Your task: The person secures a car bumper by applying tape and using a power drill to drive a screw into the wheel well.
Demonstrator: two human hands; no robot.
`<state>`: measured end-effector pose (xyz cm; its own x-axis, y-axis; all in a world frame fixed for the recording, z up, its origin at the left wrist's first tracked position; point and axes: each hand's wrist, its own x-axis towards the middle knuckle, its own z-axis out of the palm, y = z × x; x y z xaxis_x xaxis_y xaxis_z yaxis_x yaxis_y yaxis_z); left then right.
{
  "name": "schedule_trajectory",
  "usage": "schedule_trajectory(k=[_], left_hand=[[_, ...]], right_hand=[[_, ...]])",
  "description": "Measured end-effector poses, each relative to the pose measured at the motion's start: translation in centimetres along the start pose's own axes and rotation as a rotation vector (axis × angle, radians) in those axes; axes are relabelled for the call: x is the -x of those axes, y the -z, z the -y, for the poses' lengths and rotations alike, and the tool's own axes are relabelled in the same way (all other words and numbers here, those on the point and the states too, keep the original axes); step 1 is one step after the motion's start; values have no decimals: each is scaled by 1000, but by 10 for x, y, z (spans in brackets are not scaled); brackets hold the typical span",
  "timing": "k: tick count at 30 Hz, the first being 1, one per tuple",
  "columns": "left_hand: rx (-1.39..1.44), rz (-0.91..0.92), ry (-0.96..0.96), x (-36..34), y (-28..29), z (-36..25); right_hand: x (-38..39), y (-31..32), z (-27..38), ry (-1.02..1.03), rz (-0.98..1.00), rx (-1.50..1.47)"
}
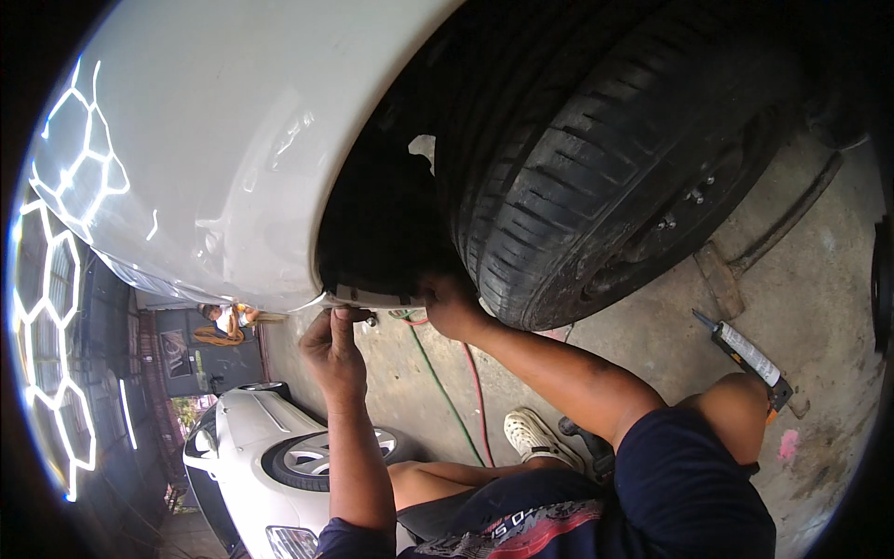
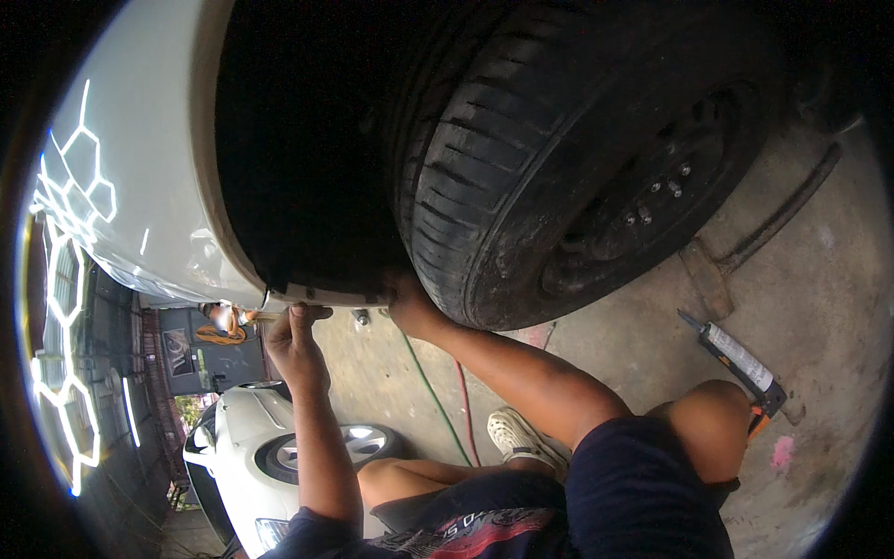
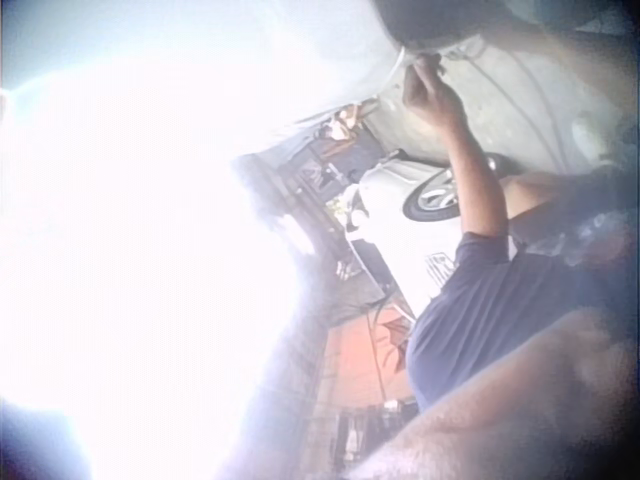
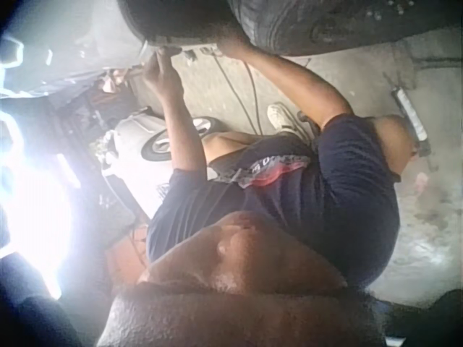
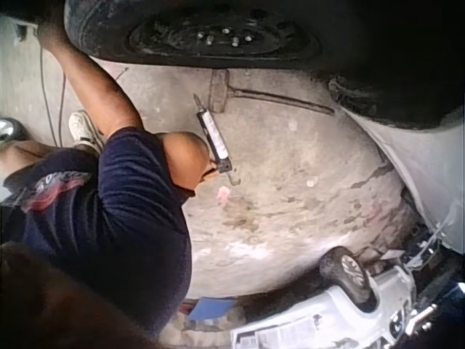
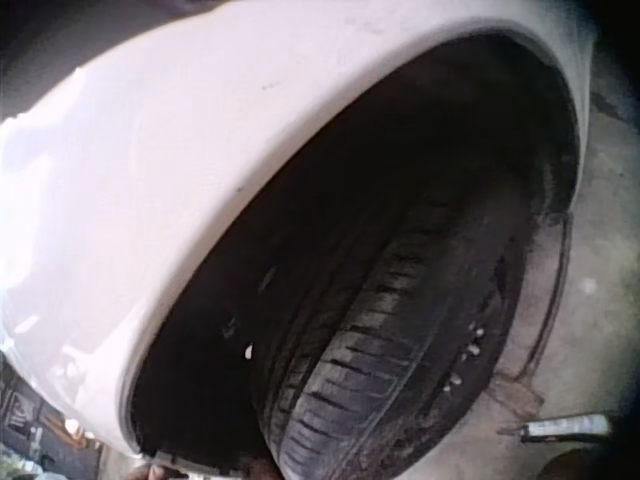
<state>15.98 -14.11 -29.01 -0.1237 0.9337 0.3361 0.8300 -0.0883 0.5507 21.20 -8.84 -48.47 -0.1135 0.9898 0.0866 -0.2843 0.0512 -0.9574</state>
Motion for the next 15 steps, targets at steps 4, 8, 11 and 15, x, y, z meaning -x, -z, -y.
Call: schedule_trajectory(k=[4,8,11,15], left_hand=[[-32,0,-30,1,4,1],[-30,-2,-16,1,1,0],[-12,-17,-11,2,4,11],[-28,0,-41,1,3,6]], right_hand=[[-1,-1,7,79,-17,-28],[-7,-10,0,68,-41,-101],[-8,-9,8,94,-58,-111],[-7,-9,15,255,-179,-91]])
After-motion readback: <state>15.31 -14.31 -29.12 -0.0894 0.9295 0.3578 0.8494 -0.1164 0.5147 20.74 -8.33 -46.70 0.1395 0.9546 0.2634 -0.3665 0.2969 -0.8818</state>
